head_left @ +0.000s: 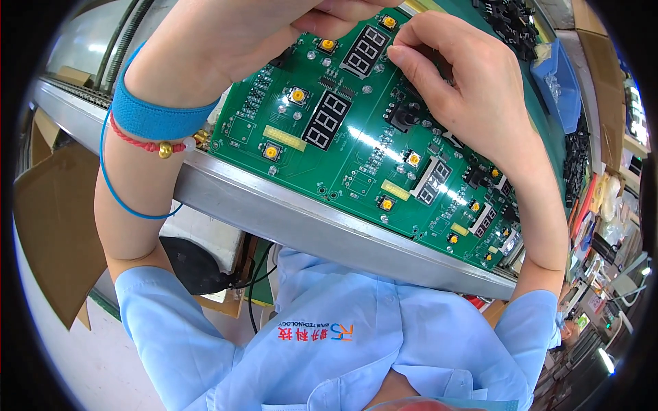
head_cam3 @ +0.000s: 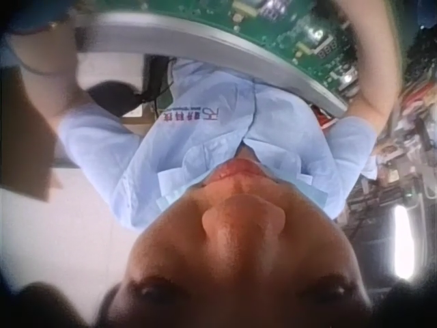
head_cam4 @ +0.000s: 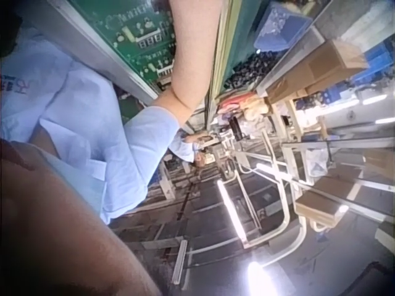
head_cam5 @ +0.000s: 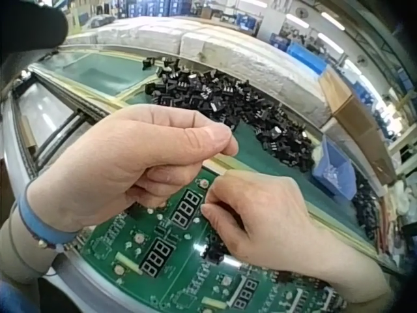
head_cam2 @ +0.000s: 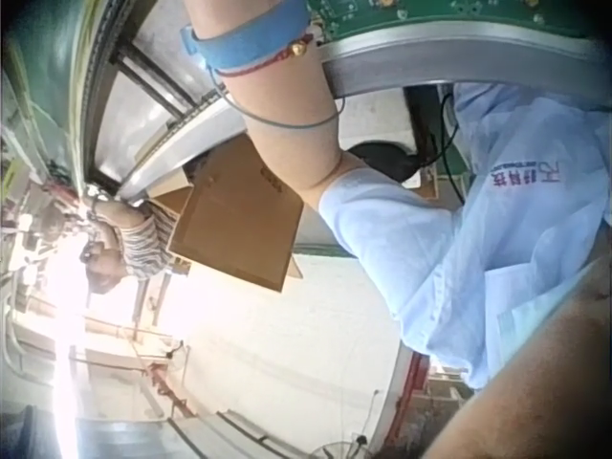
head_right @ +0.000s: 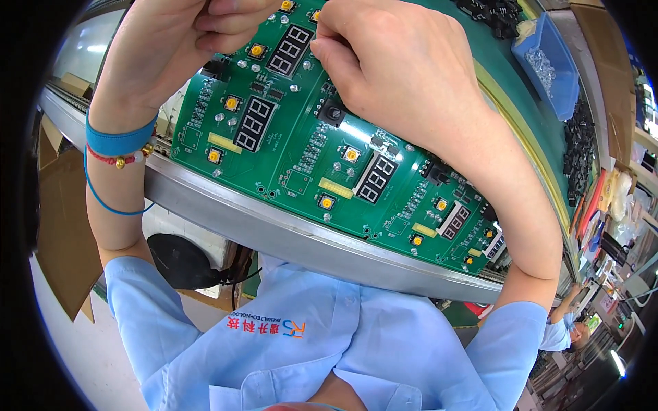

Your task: The person assembles electronic components and switches onto printed circuit boards by hand, placing them on a conveyor belt for the next stage of production.

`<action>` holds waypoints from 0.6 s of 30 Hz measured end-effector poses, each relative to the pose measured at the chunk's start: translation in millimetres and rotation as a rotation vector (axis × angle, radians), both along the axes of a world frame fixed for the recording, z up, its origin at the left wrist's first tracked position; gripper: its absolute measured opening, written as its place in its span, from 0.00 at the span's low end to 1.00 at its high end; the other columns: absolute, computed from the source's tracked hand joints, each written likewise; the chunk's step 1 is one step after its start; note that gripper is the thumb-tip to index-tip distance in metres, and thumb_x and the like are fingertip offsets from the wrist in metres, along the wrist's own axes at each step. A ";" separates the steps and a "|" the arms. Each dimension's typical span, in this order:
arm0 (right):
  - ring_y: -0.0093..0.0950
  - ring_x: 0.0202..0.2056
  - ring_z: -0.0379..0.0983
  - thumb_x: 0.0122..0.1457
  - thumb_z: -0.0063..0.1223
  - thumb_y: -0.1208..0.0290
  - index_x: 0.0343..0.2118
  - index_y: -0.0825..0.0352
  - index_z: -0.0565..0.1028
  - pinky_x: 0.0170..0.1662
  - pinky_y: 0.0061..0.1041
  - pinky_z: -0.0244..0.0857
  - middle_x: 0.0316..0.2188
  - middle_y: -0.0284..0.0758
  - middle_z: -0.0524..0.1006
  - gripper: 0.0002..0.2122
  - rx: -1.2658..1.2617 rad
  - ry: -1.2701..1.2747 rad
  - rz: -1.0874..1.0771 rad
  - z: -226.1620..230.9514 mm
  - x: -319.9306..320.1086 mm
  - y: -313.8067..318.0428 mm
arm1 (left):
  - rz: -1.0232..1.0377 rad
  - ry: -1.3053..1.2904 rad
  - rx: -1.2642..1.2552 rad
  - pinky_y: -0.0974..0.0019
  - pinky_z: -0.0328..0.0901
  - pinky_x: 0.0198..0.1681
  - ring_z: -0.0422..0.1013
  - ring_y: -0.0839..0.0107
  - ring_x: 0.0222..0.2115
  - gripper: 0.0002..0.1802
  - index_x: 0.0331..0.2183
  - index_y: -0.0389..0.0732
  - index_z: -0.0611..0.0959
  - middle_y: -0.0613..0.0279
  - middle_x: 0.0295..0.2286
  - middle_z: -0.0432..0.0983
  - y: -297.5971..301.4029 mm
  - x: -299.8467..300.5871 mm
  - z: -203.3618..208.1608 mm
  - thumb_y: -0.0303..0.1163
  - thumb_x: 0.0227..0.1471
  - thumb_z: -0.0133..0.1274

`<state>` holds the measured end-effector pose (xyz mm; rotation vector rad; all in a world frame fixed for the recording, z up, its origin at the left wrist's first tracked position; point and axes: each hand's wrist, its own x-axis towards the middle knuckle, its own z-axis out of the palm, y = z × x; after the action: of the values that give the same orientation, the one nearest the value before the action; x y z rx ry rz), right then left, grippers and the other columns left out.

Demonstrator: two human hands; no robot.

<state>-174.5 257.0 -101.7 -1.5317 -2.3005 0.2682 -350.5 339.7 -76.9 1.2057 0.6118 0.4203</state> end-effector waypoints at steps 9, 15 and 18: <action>0.33 0.24 0.72 0.53 0.57 0.72 0.29 0.65 0.75 0.26 0.26 0.65 0.25 0.33 0.74 0.04 0.114 -0.084 0.098 -0.8 0.4 1.0 | 0.005 0.011 0.014 0.76 0.42 0.16 0.47 0.85 0.13 0.16 0.40 0.34 0.76 0.76 0.14 0.56 0.3 -0.8 -1.2 0.40 0.61 0.47; 0.30 0.25 0.72 0.52 0.59 0.72 0.29 0.65 0.75 0.26 0.24 0.65 0.25 0.33 0.74 0.04 0.166 -0.223 0.139 5.3 -1.9 -0.3 | 0.017 0.006 0.007 0.77 0.42 0.15 0.48 0.86 0.13 0.16 0.40 0.34 0.76 0.76 0.15 0.56 2.5 -0.4 -2.1 0.39 0.61 0.47; 0.31 0.24 0.73 0.48 0.60 0.79 0.35 0.69 0.77 0.28 0.22 0.66 0.27 0.38 0.75 0.10 -0.023 -0.212 0.090 32.3 4.1 -4.5 | 0.022 -0.012 -0.014 0.78 0.43 0.15 0.48 0.86 0.13 0.16 0.40 0.34 0.75 0.77 0.15 0.55 6.2 0.0 -4.7 0.39 0.62 0.47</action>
<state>-170.3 252.5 -69.3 -1.5346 -2.5422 0.1623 -350.6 345.9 -81.6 1.1832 0.6171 0.4415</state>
